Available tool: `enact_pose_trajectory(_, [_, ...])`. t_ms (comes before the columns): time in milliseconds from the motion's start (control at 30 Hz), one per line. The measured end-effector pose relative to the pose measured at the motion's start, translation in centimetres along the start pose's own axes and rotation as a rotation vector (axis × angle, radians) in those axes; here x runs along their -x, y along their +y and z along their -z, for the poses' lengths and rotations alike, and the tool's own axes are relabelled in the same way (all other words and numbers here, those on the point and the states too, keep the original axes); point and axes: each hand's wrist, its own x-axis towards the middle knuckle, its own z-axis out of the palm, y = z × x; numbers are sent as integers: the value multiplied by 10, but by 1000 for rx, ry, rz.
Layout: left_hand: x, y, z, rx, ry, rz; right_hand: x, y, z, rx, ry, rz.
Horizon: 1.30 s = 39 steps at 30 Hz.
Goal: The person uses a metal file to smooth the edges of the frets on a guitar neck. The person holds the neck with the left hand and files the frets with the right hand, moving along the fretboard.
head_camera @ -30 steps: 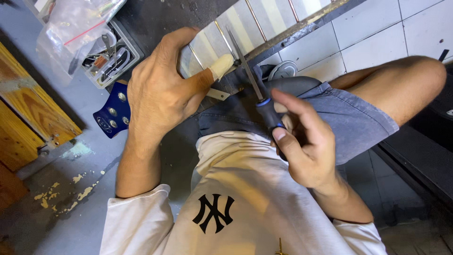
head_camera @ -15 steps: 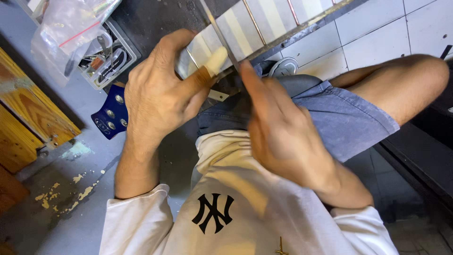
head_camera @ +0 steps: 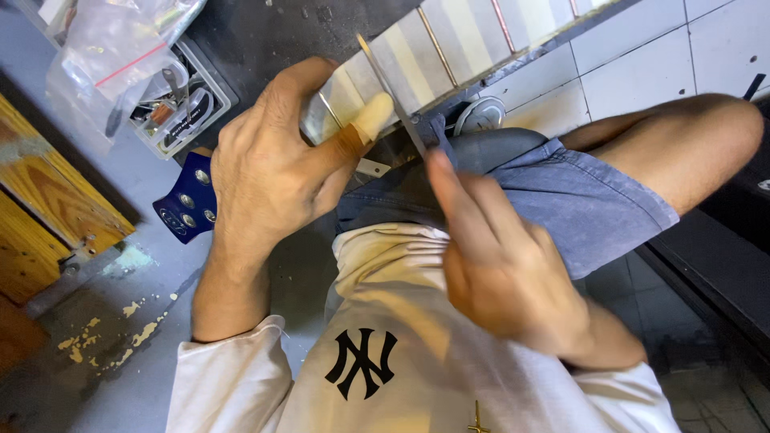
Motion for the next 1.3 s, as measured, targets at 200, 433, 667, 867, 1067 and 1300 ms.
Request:
enact_pose_trajectory(200, [3, 1, 1, -10, 19, 2, -27, -2, 1, -128, 57, 60])
enact_pose_trajectory(433, [0, 5, 2, 198, -79, 305, 44, 14, -12, -349, 84, 10])
enact_pose_trajectory(667, [3, 0, -2, 27, 7, 63, -15, -3, -16, -34, 70, -29])
enact_pose_trajectory(867, [4, -2, 1, -6, 52, -66, 9, -1, -11, -143, 112, -4])
enact_pose_trajectory(1067, [-3, -1, -1, -16, 84, -82, 25, 10, -21, -175, 182, 65])
enact_pose_trajectory(1300, [-1, 7, 4, -32, 47, -28, -23, -4, -13, -205, 150, 17])
